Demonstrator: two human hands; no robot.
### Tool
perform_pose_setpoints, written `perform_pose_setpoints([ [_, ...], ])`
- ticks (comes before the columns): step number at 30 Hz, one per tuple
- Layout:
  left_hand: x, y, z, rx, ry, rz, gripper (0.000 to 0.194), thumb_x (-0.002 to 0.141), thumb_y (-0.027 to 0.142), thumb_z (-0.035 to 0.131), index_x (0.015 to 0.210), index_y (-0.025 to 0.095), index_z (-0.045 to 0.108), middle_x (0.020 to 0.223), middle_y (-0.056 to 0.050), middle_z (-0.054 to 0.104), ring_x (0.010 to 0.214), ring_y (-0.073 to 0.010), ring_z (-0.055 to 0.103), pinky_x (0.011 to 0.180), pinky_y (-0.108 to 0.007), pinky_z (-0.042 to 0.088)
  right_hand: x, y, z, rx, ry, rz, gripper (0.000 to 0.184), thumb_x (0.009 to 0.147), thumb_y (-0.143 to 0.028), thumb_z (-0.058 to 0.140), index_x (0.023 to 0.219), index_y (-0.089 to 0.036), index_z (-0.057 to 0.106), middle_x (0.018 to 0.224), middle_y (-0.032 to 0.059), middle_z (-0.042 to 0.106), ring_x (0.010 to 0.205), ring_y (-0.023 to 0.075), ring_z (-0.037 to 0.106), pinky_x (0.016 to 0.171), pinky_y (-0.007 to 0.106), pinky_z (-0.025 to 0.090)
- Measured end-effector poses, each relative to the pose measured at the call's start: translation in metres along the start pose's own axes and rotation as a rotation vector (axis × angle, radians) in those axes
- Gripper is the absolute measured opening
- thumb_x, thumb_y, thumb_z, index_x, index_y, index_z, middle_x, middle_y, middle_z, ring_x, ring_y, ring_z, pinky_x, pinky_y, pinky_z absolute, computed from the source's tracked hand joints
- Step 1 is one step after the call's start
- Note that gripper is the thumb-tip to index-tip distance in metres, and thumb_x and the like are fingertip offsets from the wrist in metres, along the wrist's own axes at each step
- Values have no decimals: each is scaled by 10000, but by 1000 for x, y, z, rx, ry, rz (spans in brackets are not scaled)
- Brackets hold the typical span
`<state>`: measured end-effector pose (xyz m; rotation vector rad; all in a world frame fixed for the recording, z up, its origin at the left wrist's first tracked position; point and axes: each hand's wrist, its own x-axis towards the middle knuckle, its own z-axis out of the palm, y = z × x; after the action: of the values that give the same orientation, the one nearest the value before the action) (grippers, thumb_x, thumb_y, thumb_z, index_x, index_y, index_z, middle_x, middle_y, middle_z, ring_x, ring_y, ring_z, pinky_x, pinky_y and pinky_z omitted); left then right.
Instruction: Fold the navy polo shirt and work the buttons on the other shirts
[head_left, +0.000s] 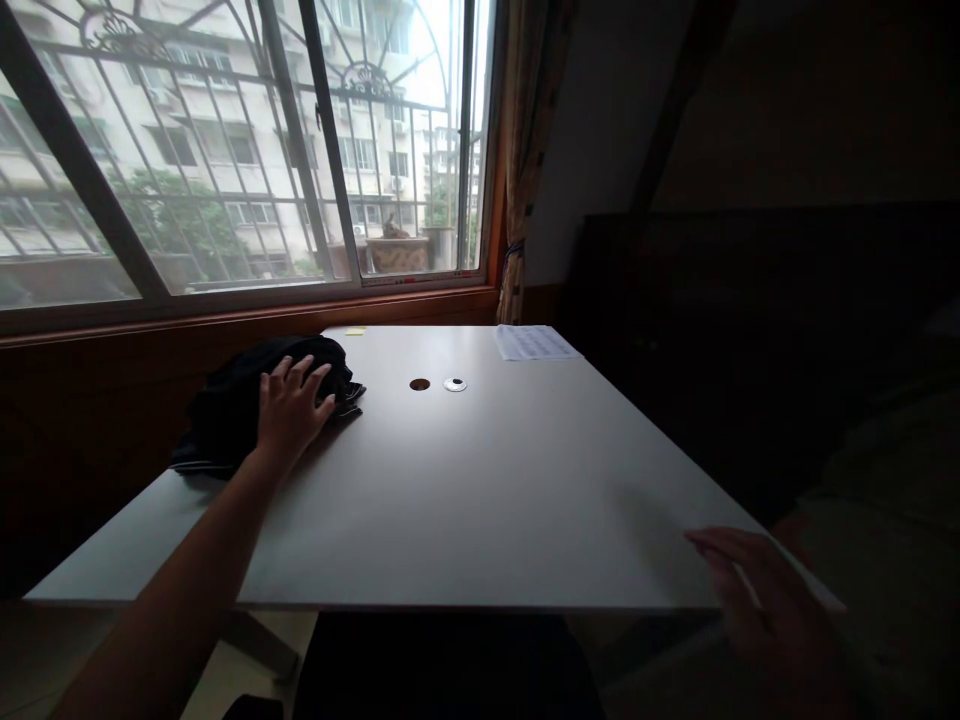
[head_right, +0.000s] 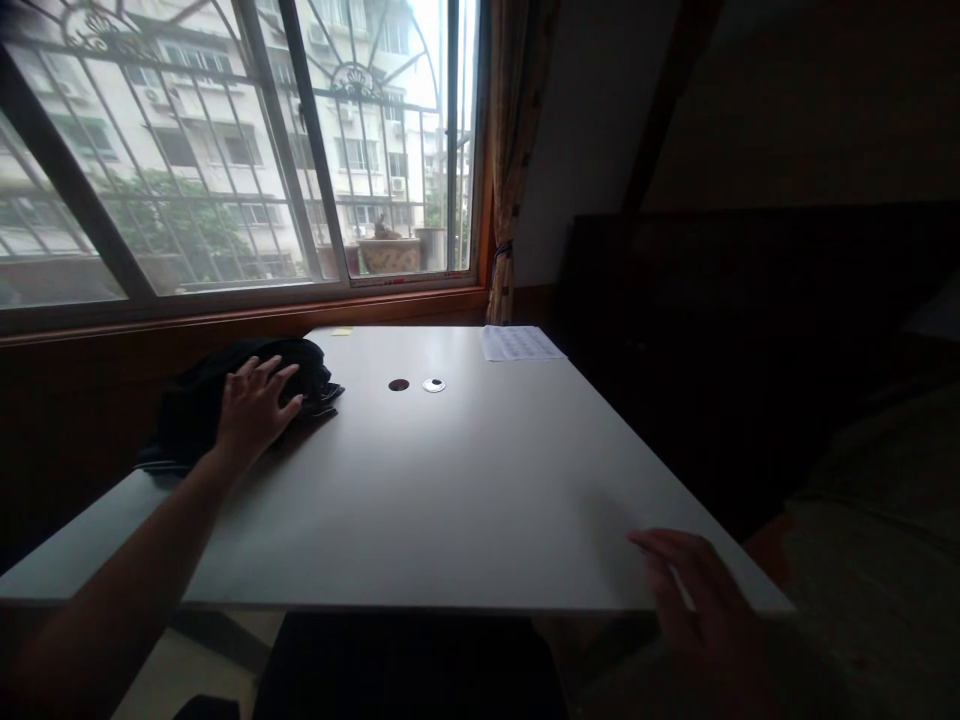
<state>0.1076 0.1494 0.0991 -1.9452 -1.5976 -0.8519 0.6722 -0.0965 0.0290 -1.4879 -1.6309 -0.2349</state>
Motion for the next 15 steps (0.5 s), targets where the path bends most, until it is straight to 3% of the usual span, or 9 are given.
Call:
perform_pose_setpoints([
  [4,17,-51,-25,157,-101,-102,778,880,552,595,1554,341,268,1654,-88,162,1493,-467,43,1121,-738,121,42,-53,70,175,-214,-165,212,986,-320,484,1086,-290,668,1086,67,649,1034,240,644,894,406,558],
  [7,29,-85,-23,172,-292,-220,904,825,686,576,1572,369,179,1654,-122,137,1441,-541,144,1045,-764,232,58,-89,107,259,-366,-200,207,976,-263,494,1085,-277,670,1129,72,638,1079,227,630,946,397,545],
  [11,34,-110,-8,123,-459,-352,954,818,703,542,1583,355,91,1566,-208,288,1273,-511,457,968,-627,408,63,-103,138,301,-499,-209,219,965,-212,493,1105,-261,655,1162,84,610,1106,225,611,976,405,533],
  [15,30,-117,2,180,-467,-344,855,876,631,487,1578,289,138,1315,-226,530,1129,-460,583,895,-532,468,61,-100,151,310,-561,-173,226,977,-204,463,1111,-248,640,1169,90,587,1087,212,612,972,386,531],
])
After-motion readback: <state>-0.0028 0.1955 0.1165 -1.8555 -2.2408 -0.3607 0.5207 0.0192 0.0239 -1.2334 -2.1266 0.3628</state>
